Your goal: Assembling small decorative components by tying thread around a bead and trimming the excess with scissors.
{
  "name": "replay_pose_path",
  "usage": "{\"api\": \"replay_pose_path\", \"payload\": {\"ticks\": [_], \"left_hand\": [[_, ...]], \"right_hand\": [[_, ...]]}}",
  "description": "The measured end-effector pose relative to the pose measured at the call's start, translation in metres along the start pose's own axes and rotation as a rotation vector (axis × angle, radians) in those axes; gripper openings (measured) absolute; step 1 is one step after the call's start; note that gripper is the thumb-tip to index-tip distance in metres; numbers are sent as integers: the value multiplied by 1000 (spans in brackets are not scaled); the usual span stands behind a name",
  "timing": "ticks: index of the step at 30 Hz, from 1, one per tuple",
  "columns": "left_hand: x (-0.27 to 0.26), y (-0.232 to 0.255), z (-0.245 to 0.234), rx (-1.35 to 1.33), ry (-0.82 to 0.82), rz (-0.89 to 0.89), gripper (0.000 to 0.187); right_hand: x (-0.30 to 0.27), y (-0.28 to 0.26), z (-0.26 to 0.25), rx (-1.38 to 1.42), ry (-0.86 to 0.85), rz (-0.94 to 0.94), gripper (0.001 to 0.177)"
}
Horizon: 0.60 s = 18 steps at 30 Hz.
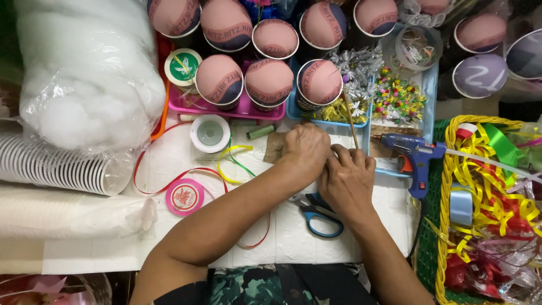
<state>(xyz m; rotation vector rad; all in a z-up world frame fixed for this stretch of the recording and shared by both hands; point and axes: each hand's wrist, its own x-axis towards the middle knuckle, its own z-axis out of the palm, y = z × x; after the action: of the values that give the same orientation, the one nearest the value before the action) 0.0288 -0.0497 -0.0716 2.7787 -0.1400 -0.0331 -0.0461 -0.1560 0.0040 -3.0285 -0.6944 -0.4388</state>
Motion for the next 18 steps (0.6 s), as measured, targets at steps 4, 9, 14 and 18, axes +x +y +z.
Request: {"api": "replay_pose_path", "payload": {"ticks": [4, 9, 14, 18], "left_hand": [[10, 2, 21, 88, 4, -32, 14], [0, -15, -45, -74, -220, 42, 42], [-19, -23, -103, -273, -179, -79, 21], [-25, -42, -100, -291, -98, -5, 17]], "right_hand": [[-1, 0, -2, 30, -42, 29, 33], [0, -1, -6, 52, -44, 38, 34], [3, 0, -12, 82, -62, 24, 37], [5, 0, -14, 100, -66, 37, 36]]}}
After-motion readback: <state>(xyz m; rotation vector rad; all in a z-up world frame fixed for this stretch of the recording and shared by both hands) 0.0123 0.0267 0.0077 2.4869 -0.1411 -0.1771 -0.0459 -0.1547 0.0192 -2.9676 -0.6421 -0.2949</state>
